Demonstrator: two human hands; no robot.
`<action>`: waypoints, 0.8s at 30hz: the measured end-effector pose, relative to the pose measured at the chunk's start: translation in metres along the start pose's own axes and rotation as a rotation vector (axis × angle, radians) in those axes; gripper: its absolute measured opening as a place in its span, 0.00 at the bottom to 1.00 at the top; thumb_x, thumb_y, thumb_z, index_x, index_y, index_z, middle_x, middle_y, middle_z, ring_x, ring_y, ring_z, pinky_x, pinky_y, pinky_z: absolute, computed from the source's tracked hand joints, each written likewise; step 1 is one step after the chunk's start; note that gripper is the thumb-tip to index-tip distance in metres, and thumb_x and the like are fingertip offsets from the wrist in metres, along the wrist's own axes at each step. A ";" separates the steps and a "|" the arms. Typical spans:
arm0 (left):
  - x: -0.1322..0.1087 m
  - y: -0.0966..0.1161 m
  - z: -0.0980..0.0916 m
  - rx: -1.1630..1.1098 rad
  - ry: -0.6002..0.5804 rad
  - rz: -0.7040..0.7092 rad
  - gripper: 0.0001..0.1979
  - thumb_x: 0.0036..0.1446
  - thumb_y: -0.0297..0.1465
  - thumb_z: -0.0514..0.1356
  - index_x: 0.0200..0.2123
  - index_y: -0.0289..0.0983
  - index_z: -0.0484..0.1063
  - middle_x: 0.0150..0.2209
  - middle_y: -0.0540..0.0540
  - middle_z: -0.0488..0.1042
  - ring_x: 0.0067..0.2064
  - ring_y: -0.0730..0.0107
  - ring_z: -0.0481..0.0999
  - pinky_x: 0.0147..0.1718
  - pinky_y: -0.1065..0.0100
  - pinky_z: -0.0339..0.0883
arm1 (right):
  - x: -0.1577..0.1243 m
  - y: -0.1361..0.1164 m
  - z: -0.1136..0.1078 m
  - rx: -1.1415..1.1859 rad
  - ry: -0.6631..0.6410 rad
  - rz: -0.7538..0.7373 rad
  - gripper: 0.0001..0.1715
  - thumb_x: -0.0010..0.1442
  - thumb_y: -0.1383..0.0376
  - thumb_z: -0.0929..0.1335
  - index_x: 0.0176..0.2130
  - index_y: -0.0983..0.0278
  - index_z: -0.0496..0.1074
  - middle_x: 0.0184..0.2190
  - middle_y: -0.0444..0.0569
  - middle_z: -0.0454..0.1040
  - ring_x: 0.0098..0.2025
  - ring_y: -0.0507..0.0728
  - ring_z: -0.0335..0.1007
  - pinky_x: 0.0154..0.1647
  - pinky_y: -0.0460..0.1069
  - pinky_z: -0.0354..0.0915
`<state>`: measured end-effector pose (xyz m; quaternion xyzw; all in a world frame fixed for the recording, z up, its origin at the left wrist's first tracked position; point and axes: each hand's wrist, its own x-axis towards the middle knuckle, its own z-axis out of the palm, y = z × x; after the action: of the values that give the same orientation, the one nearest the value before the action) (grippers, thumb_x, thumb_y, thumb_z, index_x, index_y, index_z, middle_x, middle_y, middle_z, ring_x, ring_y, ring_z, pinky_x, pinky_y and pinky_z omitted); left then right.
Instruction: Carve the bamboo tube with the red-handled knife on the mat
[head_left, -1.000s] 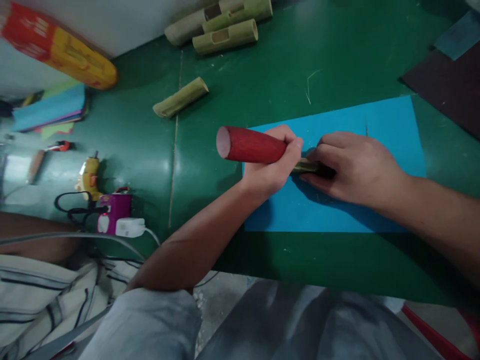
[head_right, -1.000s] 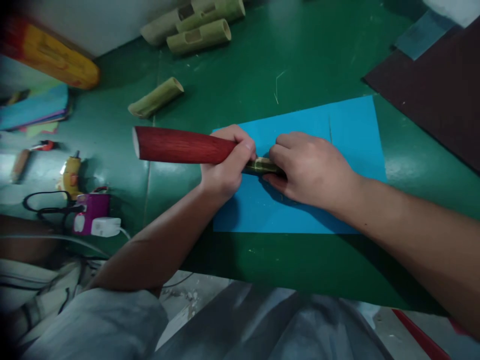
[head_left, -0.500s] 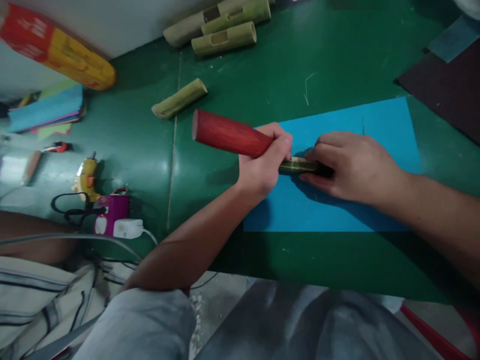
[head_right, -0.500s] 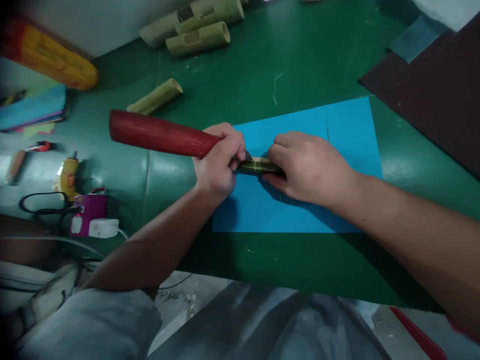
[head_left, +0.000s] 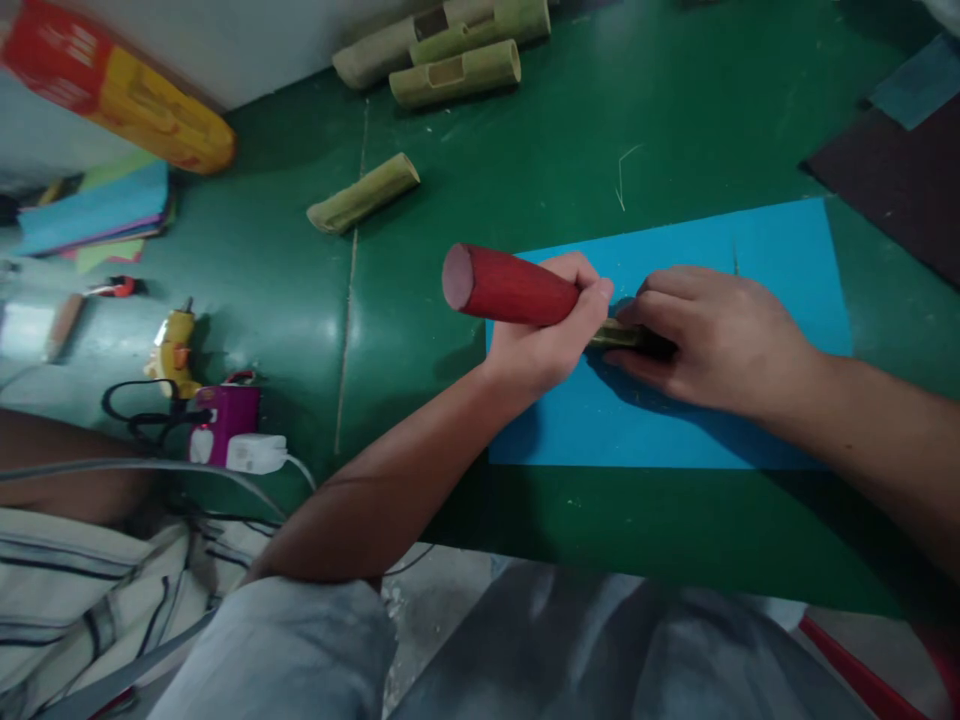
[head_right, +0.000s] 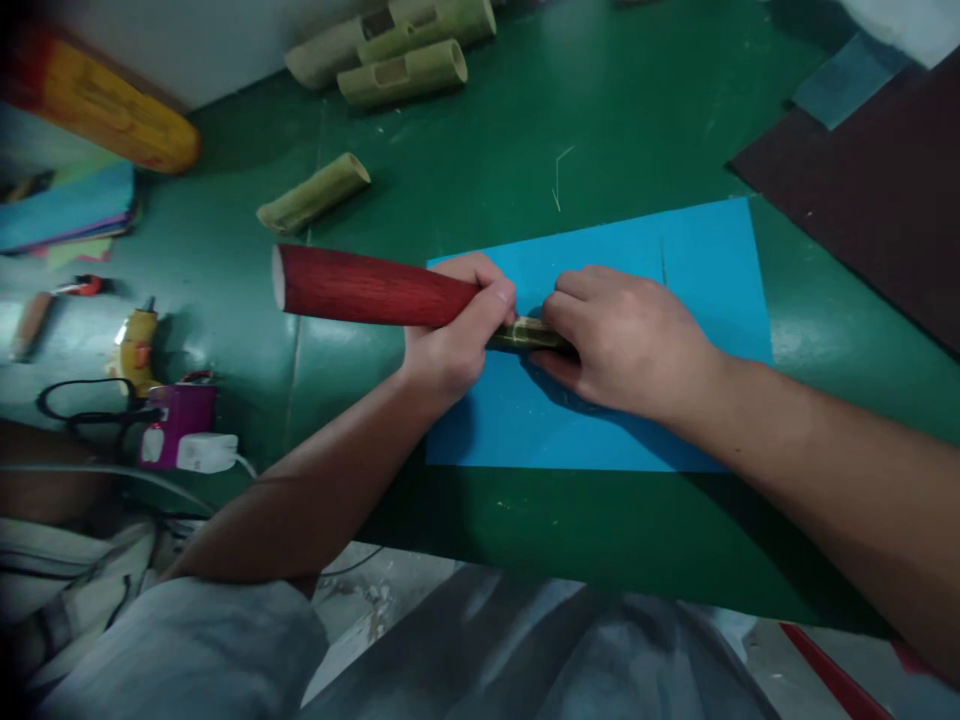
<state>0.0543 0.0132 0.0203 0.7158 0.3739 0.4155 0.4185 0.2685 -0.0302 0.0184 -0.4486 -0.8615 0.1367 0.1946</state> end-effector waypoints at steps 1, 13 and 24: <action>0.001 0.001 -0.001 -0.009 -0.025 0.006 0.20 0.68 0.40 0.66 0.24 0.43 0.67 0.25 0.51 0.67 0.28 0.68 0.68 0.30 0.60 0.66 | 0.000 0.000 0.000 0.006 -0.001 -0.006 0.13 0.76 0.55 0.70 0.41 0.58 0.79 0.39 0.54 0.80 0.42 0.64 0.73 0.39 0.57 0.57; -0.002 -0.004 0.000 -0.163 0.057 -0.054 0.19 0.65 0.36 0.65 0.22 0.42 0.65 0.23 0.52 0.65 0.27 0.70 0.67 0.30 0.64 0.68 | -0.005 0.001 0.000 0.010 -0.015 0.044 0.14 0.76 0.53 0.71 0.42 0.58 0.82 0.40 0.54 0.81 0.42 0.65 0.76 0.39 0.56 0.60; 0.000 -0.002 0.004 -0.135 0.056 -0.040 0.18 0.66 0.36 0.67 0.24 0.41 0.68 0.25 0.51 0.68 0.29 0.70 0.68 0.31 0.66 0.67 | -0.004 0.003 0.002 -0.014 -0.001 0.032 0.16 0.76 0.52 0.71 0.41 0.59 0.81 0.39 0.56 0.82 0.41 0.65 0.76 0.38 0.56 0.58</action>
<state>0.0573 0.0128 0.0172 0.6665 0.3707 0.4513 0.4633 0.2719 -0.0324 0.0144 -0.4635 -0.8553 0.1341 0.1889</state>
